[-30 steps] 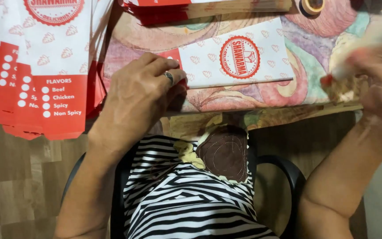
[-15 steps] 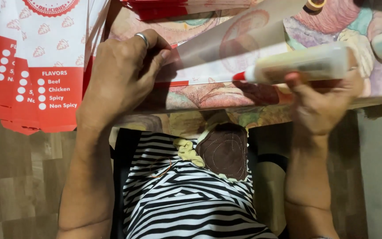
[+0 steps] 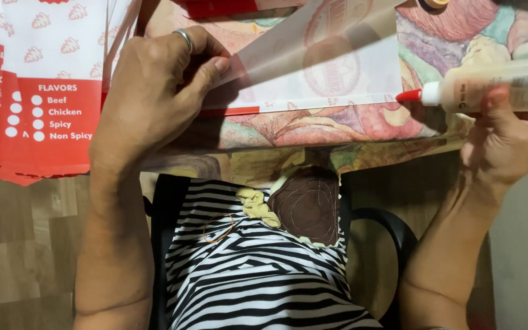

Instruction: Folding and gluing paper shawarma wrappers to assemble packaging sleeves.

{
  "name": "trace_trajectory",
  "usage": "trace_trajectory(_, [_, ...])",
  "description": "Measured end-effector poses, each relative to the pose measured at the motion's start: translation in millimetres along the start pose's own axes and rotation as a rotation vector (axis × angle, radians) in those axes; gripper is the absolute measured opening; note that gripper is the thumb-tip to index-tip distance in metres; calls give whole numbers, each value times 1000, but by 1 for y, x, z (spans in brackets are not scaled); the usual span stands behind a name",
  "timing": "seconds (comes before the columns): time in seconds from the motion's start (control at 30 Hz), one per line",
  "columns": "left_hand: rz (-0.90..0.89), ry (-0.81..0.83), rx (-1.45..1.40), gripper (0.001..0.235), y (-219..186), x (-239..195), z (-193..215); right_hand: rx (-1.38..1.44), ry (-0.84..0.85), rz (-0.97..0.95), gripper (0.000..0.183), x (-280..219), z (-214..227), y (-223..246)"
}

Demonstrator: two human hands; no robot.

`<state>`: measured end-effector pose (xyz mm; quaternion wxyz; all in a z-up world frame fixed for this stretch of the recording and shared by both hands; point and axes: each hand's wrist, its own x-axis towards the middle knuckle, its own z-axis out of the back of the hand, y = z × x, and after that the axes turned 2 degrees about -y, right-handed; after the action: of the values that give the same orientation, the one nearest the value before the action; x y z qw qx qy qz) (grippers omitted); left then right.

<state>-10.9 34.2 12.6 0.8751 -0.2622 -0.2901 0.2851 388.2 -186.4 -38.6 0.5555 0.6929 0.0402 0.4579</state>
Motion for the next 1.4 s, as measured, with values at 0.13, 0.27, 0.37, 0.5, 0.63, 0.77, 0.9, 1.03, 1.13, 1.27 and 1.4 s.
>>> trace_trajectory(0.13, [29, 7, 3, 10, -1, 1, 1, -2, 155, 185, 38, 0, -2, 3])
trace_trajectory(0.27, [30, 4, 15, 10, 0, 2, 1, 57, 110, 85, 46, -1, -23, 7])
trace_trajectory(0.37, [-26, -1, 12, 15, 6, 3, 1, 115, 56, 41, 40, -9, -45, 1])
trace_trajectory(0.5, [4, -2, 22, 14, 12, 8, 2, 212, -18, -46, 65, -24, -94, 3])
trace_trajectory(0.63, [-33, -15, 16, 14, 19, 13, 0, 307, 193, -121, 45, -34, -151, 40])
trace_trajectory(0.77, [-27, 5, -76, 13, 26, 15, -2, 251, 197, -222, 45, -43, -191, 64])
trace_trajectory(0.9, [5, 32, -139, 15, 29, 15, -2, 390, 293, -127, 37, -51, -215, 56])
trace_trajectory(1.03, [-28, 59, -175, 16, 26, 14, 0, 334, 297, -137, 34, -56, -235, 68])
trace_trajectory(1.13, [-84, 59, -184, 14, 20, 10, 0, 217, 236, -213, 25, -46, -213, 68])
trace_trajectory(1.27, [-232, -26, 33, 9, 4, -3, -7, -341, 160, 183, 97, -33, -16, -75])
trace_trajectory(1.4, [-322, -41, 83, 19, 1, -20, -21, 175, -120, -489, 16, 39, -41, 2])
